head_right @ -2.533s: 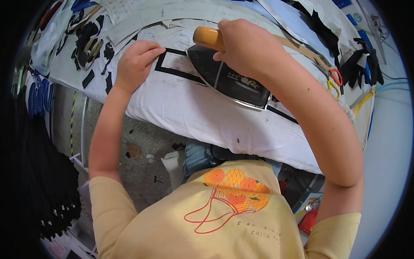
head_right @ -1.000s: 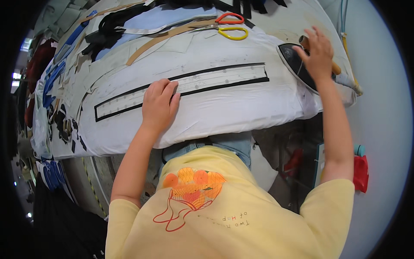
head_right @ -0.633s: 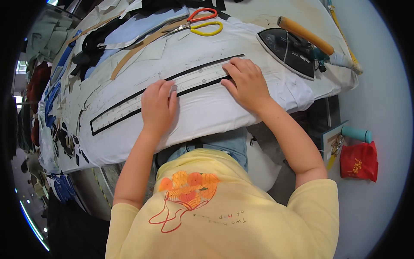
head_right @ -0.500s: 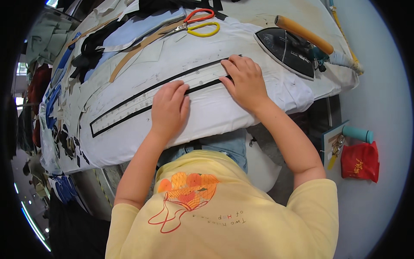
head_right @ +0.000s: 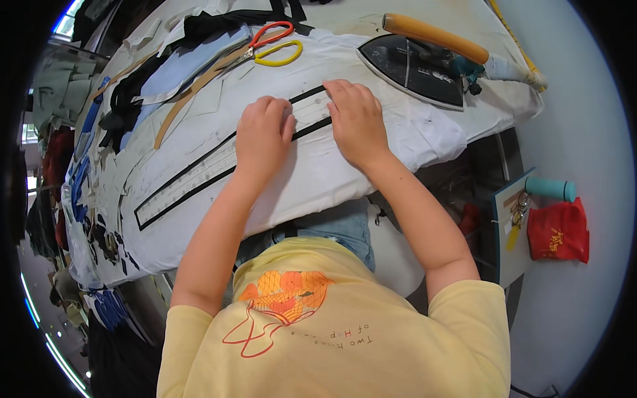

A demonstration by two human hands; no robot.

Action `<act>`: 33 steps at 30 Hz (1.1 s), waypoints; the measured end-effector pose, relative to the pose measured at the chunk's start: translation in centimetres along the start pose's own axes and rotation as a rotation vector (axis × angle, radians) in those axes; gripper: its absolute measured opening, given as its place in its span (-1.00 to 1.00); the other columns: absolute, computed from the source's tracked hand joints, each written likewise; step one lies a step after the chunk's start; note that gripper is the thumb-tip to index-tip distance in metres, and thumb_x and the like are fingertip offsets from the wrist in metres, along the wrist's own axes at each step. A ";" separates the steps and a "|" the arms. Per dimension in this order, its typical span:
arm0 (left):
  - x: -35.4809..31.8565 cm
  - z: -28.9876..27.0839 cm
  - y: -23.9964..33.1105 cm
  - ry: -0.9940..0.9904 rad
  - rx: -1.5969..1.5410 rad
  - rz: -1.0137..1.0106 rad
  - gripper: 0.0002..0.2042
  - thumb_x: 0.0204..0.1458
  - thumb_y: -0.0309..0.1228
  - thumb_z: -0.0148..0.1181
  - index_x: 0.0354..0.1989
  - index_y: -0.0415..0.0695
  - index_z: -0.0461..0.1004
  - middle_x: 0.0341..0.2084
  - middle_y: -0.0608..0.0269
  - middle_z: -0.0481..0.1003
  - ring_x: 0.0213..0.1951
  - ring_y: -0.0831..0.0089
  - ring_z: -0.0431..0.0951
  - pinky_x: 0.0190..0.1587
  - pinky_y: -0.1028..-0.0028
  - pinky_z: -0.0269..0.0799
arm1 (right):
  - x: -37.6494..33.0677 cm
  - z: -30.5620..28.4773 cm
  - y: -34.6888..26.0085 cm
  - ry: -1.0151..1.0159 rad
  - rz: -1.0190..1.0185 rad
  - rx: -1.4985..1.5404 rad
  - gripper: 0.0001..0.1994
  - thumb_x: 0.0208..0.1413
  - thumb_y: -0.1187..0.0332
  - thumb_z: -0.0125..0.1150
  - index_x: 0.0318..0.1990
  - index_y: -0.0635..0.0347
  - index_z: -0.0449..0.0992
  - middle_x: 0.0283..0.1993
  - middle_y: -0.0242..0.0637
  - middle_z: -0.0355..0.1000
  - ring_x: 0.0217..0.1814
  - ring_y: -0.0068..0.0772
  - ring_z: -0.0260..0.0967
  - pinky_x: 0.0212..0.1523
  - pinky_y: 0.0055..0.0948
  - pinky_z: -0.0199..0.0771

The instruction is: Smoothing out and shaping black fabric strips using an iron and a ruler on a workbench.

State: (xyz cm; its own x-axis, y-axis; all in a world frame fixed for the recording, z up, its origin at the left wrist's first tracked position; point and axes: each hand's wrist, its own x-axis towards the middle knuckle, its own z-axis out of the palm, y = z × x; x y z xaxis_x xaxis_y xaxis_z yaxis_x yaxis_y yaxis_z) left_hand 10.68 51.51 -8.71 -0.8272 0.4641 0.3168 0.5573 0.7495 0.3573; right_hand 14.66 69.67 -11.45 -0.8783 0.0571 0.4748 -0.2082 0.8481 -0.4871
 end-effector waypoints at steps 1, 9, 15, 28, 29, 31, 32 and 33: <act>0.7 0.0 -0.2 -0.056 -0.014 -0.072 -0.77 -0.03 -0.39 0.26 -0.18 -0.14 0.52 -0.17 0.12 0.51 -0.08 0.13 0.49 -0.05 0.22 0.40 | 0.0 0.0 0.1 0.002 0.001 0.000 -0.66 0.15 0.41 0.11 0.10 0.13 0.43 0.10 -0.25 0.40 0.14 -0.13 0.29 0.15 -0.16 0.25; 3.8 -0.6 -0.8 -0.364 -0.238 -0.405 -0.91 -0.10 -0.38 0.30 -0.44 -0.11 0.58 -0.44 0.14 0.52 -0.29 0.13 0.53 -0.22 0.21 0.43 | 0.2 0.0 0.7 0.073 0.083 0.211 -0.65 0.15 0.57 -0.02 0.11 0.21 0.41 -0.04 -0.15 0.49 0.04 -0.05 0.36 0.08 -0.19 0.33; 1.2 -0.8 -0.9 -0.047 -0.036 0.097 -0.94 -0.15 -0.44 0.33 -0.49 -0.07 0.56 -0.42 0.24 0.53 -0.28 0.20 0.53 -0.21 0.23 0.41 | 0.2 -0.1 0.8 0.089 0.128 0.268 -0.67 0.10 0.60 -0.02 0.03 0.20 0.48 -0.01 -0.16 0.50 0.05 -0.05 0.36 0.10 -0.20 0.34; -10.5 -11.8 -10.8 0.033 -1.254 -0.399 -0.82 -0.12 -0.59 0.37 -0.34 -0.13 0.52 0.09 0.10 0.44 0.15 0.27 0.41 0.24 0.31 0.26 | -0.5 -0.7 1.0 -0.039 0.020 0.144 -0.65 -0.12 0.66 0.01 -0.15 0.24 0.58 0.11 -0.18 0.46 0.17 -0.03 0.30 0.24 -0.21 0.28; -12.4 -13.6 -12.8 0.104 -1.303 -0.416 -0.74 -0.11 -0.55 0.39 -0.20 -0.12 0.53 0.13 0.09 0.40 0.15 0.29 0.41 0.22 0.36 0.27 | -0.5 -0.6 1.0 -0.043 0.011 0.126 -0.64 -0.13 0.66 0.01 -0.14 0.24 0.57 0.12 -0.18 0.46 0.18 -0.03 0.30 0.25 -0.21 0.27; -16.9 -17.8 -18.2 0.217 -1.458 -0.454 -0.69 0.03 -0.37 0.35 -0.04 -0.04 0.52 0.15 0.07 0.39 0.10 0.41 0.43 0.19 0.39 0.31 | -0.4 -0.6 0.7 -0.055 -0.002 0.109 -0.63 -0.14 0.67 0.00 -0.13 0.25 0.56 0.12 -0.18 0.45 0.18 -0.01 0.29 0.25 -0.20 0.26; -20.0 -20.8 -21.2 0.304 -1.626 -0.576 -0.71 0.12 -0.30 0.28 -0.01 -0.06 0.49 0.02 0.21 0.43 0.00 0.46 0.43 0.15 0.40 0.31 | -0.3 -0.7 0.7 -0.054 -0.020 0.098 -0.63 -0.14 0.67 0.00 -0.13 0.25 0.56 0.13 -0.18 0.45 0.18 -0.01 0.29 0.25 -0.19 0.26; -21.2 -22.0 -20.1 0.655 -1.454 -0.466 -0.69 0.15 -0.25 0.26 -0.02 -0.13 0.48 -0.17 0.36 0.44 -0.17 0.46 0.40 0.02 0.42 0.31 | -0.4 -0.5 0.8 -0.054 -0.036 0.087 -0.63 -0.14 0.68 -0.01 -0.13 0.25 0.56 0.13 -0.17 0.45 0.18 -0.01 0.29 0.25 -0.19 0.26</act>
State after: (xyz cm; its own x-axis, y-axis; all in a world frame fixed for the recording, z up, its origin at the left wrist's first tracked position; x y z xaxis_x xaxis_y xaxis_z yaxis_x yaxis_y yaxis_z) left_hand 18.60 16.26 -3.31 -0.9724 -0.2047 0.1115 0.1953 -0.4538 0.8694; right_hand 15.02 70.59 -11.65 -0.8912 -0.0028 0.4536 -0.2742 0.8000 -0.5336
